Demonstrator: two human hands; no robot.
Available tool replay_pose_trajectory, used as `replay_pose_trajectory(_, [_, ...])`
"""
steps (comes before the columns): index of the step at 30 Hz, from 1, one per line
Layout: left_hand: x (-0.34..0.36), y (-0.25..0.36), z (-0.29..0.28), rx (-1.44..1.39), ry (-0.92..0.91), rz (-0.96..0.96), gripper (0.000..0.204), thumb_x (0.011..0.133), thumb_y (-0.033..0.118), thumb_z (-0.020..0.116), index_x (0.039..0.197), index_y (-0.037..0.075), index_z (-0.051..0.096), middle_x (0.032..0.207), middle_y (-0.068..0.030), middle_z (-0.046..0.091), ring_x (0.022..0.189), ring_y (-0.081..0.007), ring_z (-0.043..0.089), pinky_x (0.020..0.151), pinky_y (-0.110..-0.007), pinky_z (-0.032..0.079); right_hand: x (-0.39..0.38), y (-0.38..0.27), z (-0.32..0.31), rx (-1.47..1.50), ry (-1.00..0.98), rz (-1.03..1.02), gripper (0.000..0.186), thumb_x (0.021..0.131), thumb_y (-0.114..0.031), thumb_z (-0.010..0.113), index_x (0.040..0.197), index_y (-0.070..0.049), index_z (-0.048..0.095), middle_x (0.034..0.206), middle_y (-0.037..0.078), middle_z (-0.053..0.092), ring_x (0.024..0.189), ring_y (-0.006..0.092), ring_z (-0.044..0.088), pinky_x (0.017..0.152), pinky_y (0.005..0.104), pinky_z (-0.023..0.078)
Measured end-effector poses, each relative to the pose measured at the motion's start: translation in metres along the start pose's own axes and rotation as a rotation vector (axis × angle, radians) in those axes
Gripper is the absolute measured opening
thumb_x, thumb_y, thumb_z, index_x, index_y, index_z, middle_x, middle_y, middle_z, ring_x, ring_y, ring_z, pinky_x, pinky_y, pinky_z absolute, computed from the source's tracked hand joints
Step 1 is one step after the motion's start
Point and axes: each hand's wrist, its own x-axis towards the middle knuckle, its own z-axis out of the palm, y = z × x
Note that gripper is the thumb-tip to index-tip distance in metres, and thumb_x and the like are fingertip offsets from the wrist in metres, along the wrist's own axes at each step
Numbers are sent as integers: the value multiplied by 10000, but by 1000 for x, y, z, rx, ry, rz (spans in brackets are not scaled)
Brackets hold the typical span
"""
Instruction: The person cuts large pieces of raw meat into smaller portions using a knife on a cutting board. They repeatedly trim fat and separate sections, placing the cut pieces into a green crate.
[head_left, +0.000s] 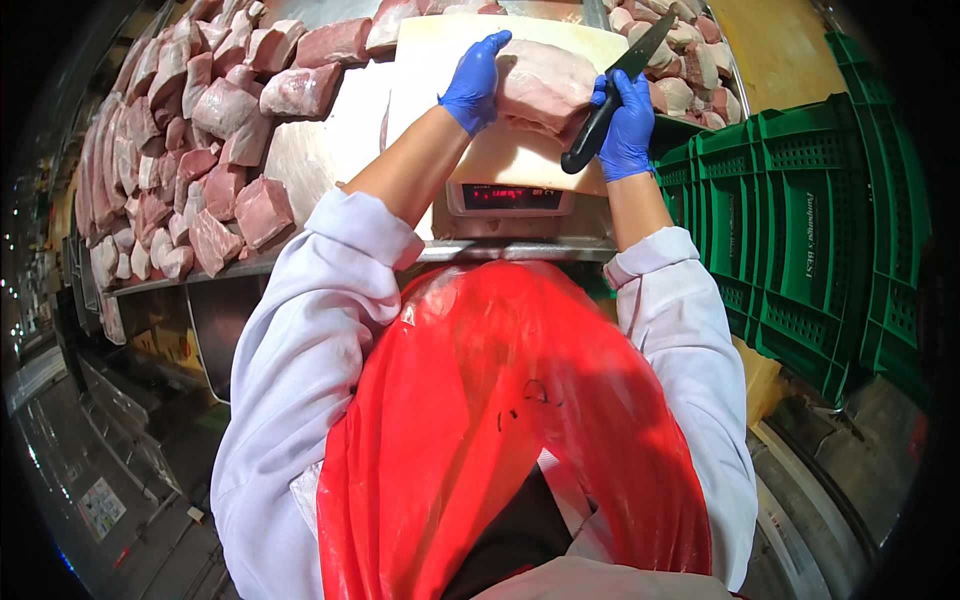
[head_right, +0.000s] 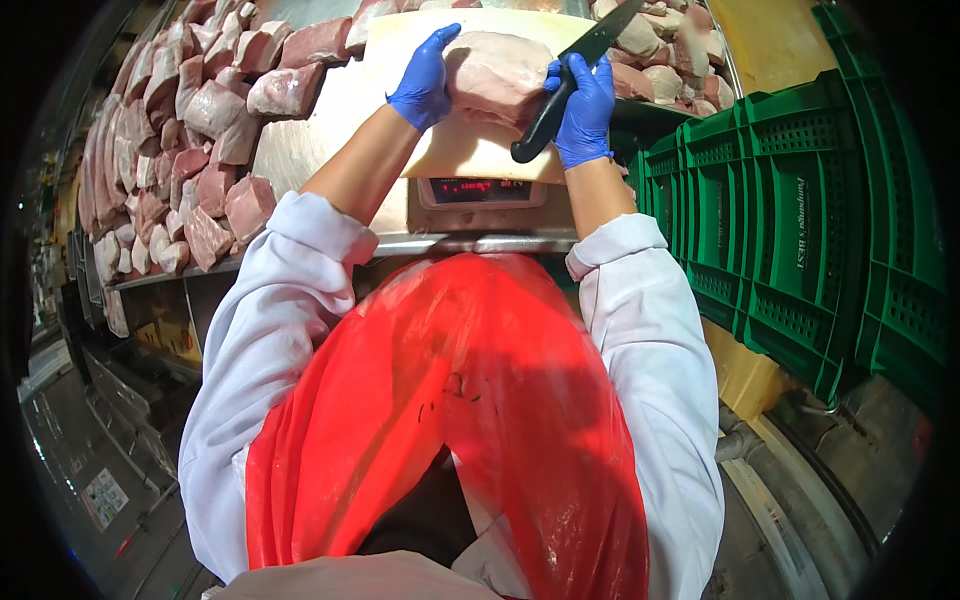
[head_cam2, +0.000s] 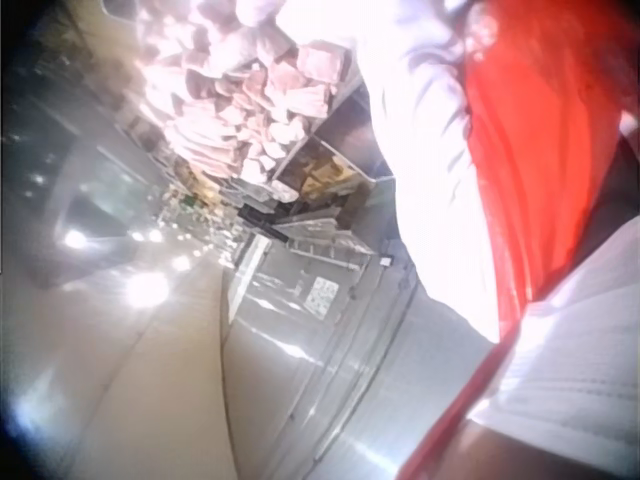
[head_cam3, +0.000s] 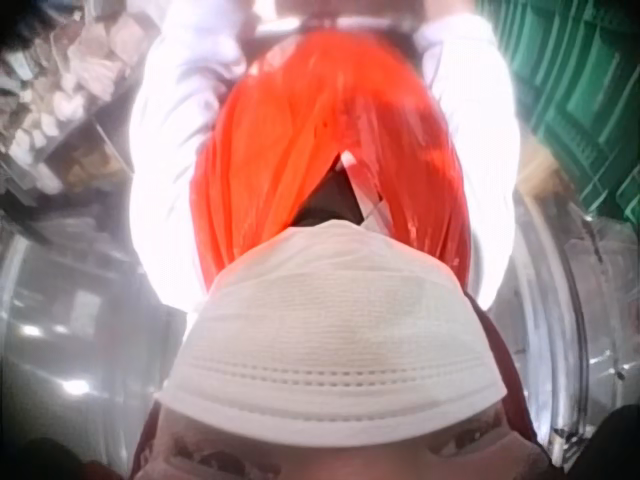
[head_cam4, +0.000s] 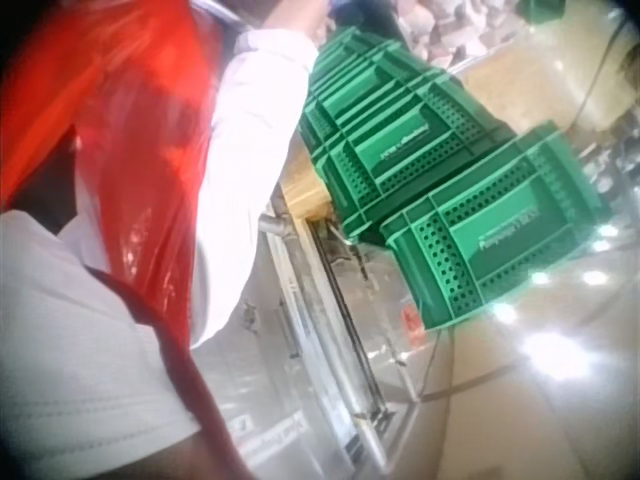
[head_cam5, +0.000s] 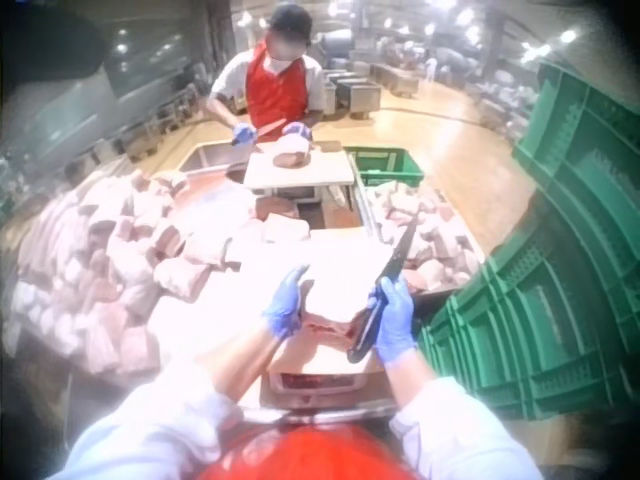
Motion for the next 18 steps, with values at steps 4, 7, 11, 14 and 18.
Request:
replay_pose_trajectory(4, [-11,64,-19,470,-418,958,334,957,186,541,1244,26,597,1208,-151,628,1128,-237,576,1010,-383,441,-3,-21,15,-201,-46,-17,184,955,-36,559,1132,-39,510,845,82,592,659,157,605,549,266,520])
replay_pose_trajectory(7, [-31,117,-21,-111,-564,621,419,971,234,543,1343,44,528,1318,-209,576,1274,-266,529,1051,-435,425,-4,-36,2,-370,24,25,225,932,-34,580,1144,-22,507,853,80,595,650,151,626,501,247,526])
replay_pose_trajectory(11, [1,60,-79,679,-243,709,415,1032,312,512,1323,19,552,1253,-122,595,1233,-212,512,1070,-348,385,-28,-31,-5,-397,-49,44,291,934,18,569,1211,-8,483,884,91,610,654,159,634,489,256,526])
replay_pose_trajectory(14, [-12,19,-65,811,-280,682,432,1026,311,520,1328,2,536,1278,-163,599,1181,-233,553,1046,-334,409,-41,-16,5,-496,-38,13,398,924,33,588,1292,-7,442,904,94,632,647,159,639,485,258,524])
replay_pose_trajectory(18, [-15,21,-80,666,16,734,335,1039,244,504,1288,26,546,1218,-95,627,1123,-203,591,965,-346,459,-58,-21,30,-905,-189,-41,642,936,-27,607,1516,-83,337,864,76,665,602,126,609,537,242,524])
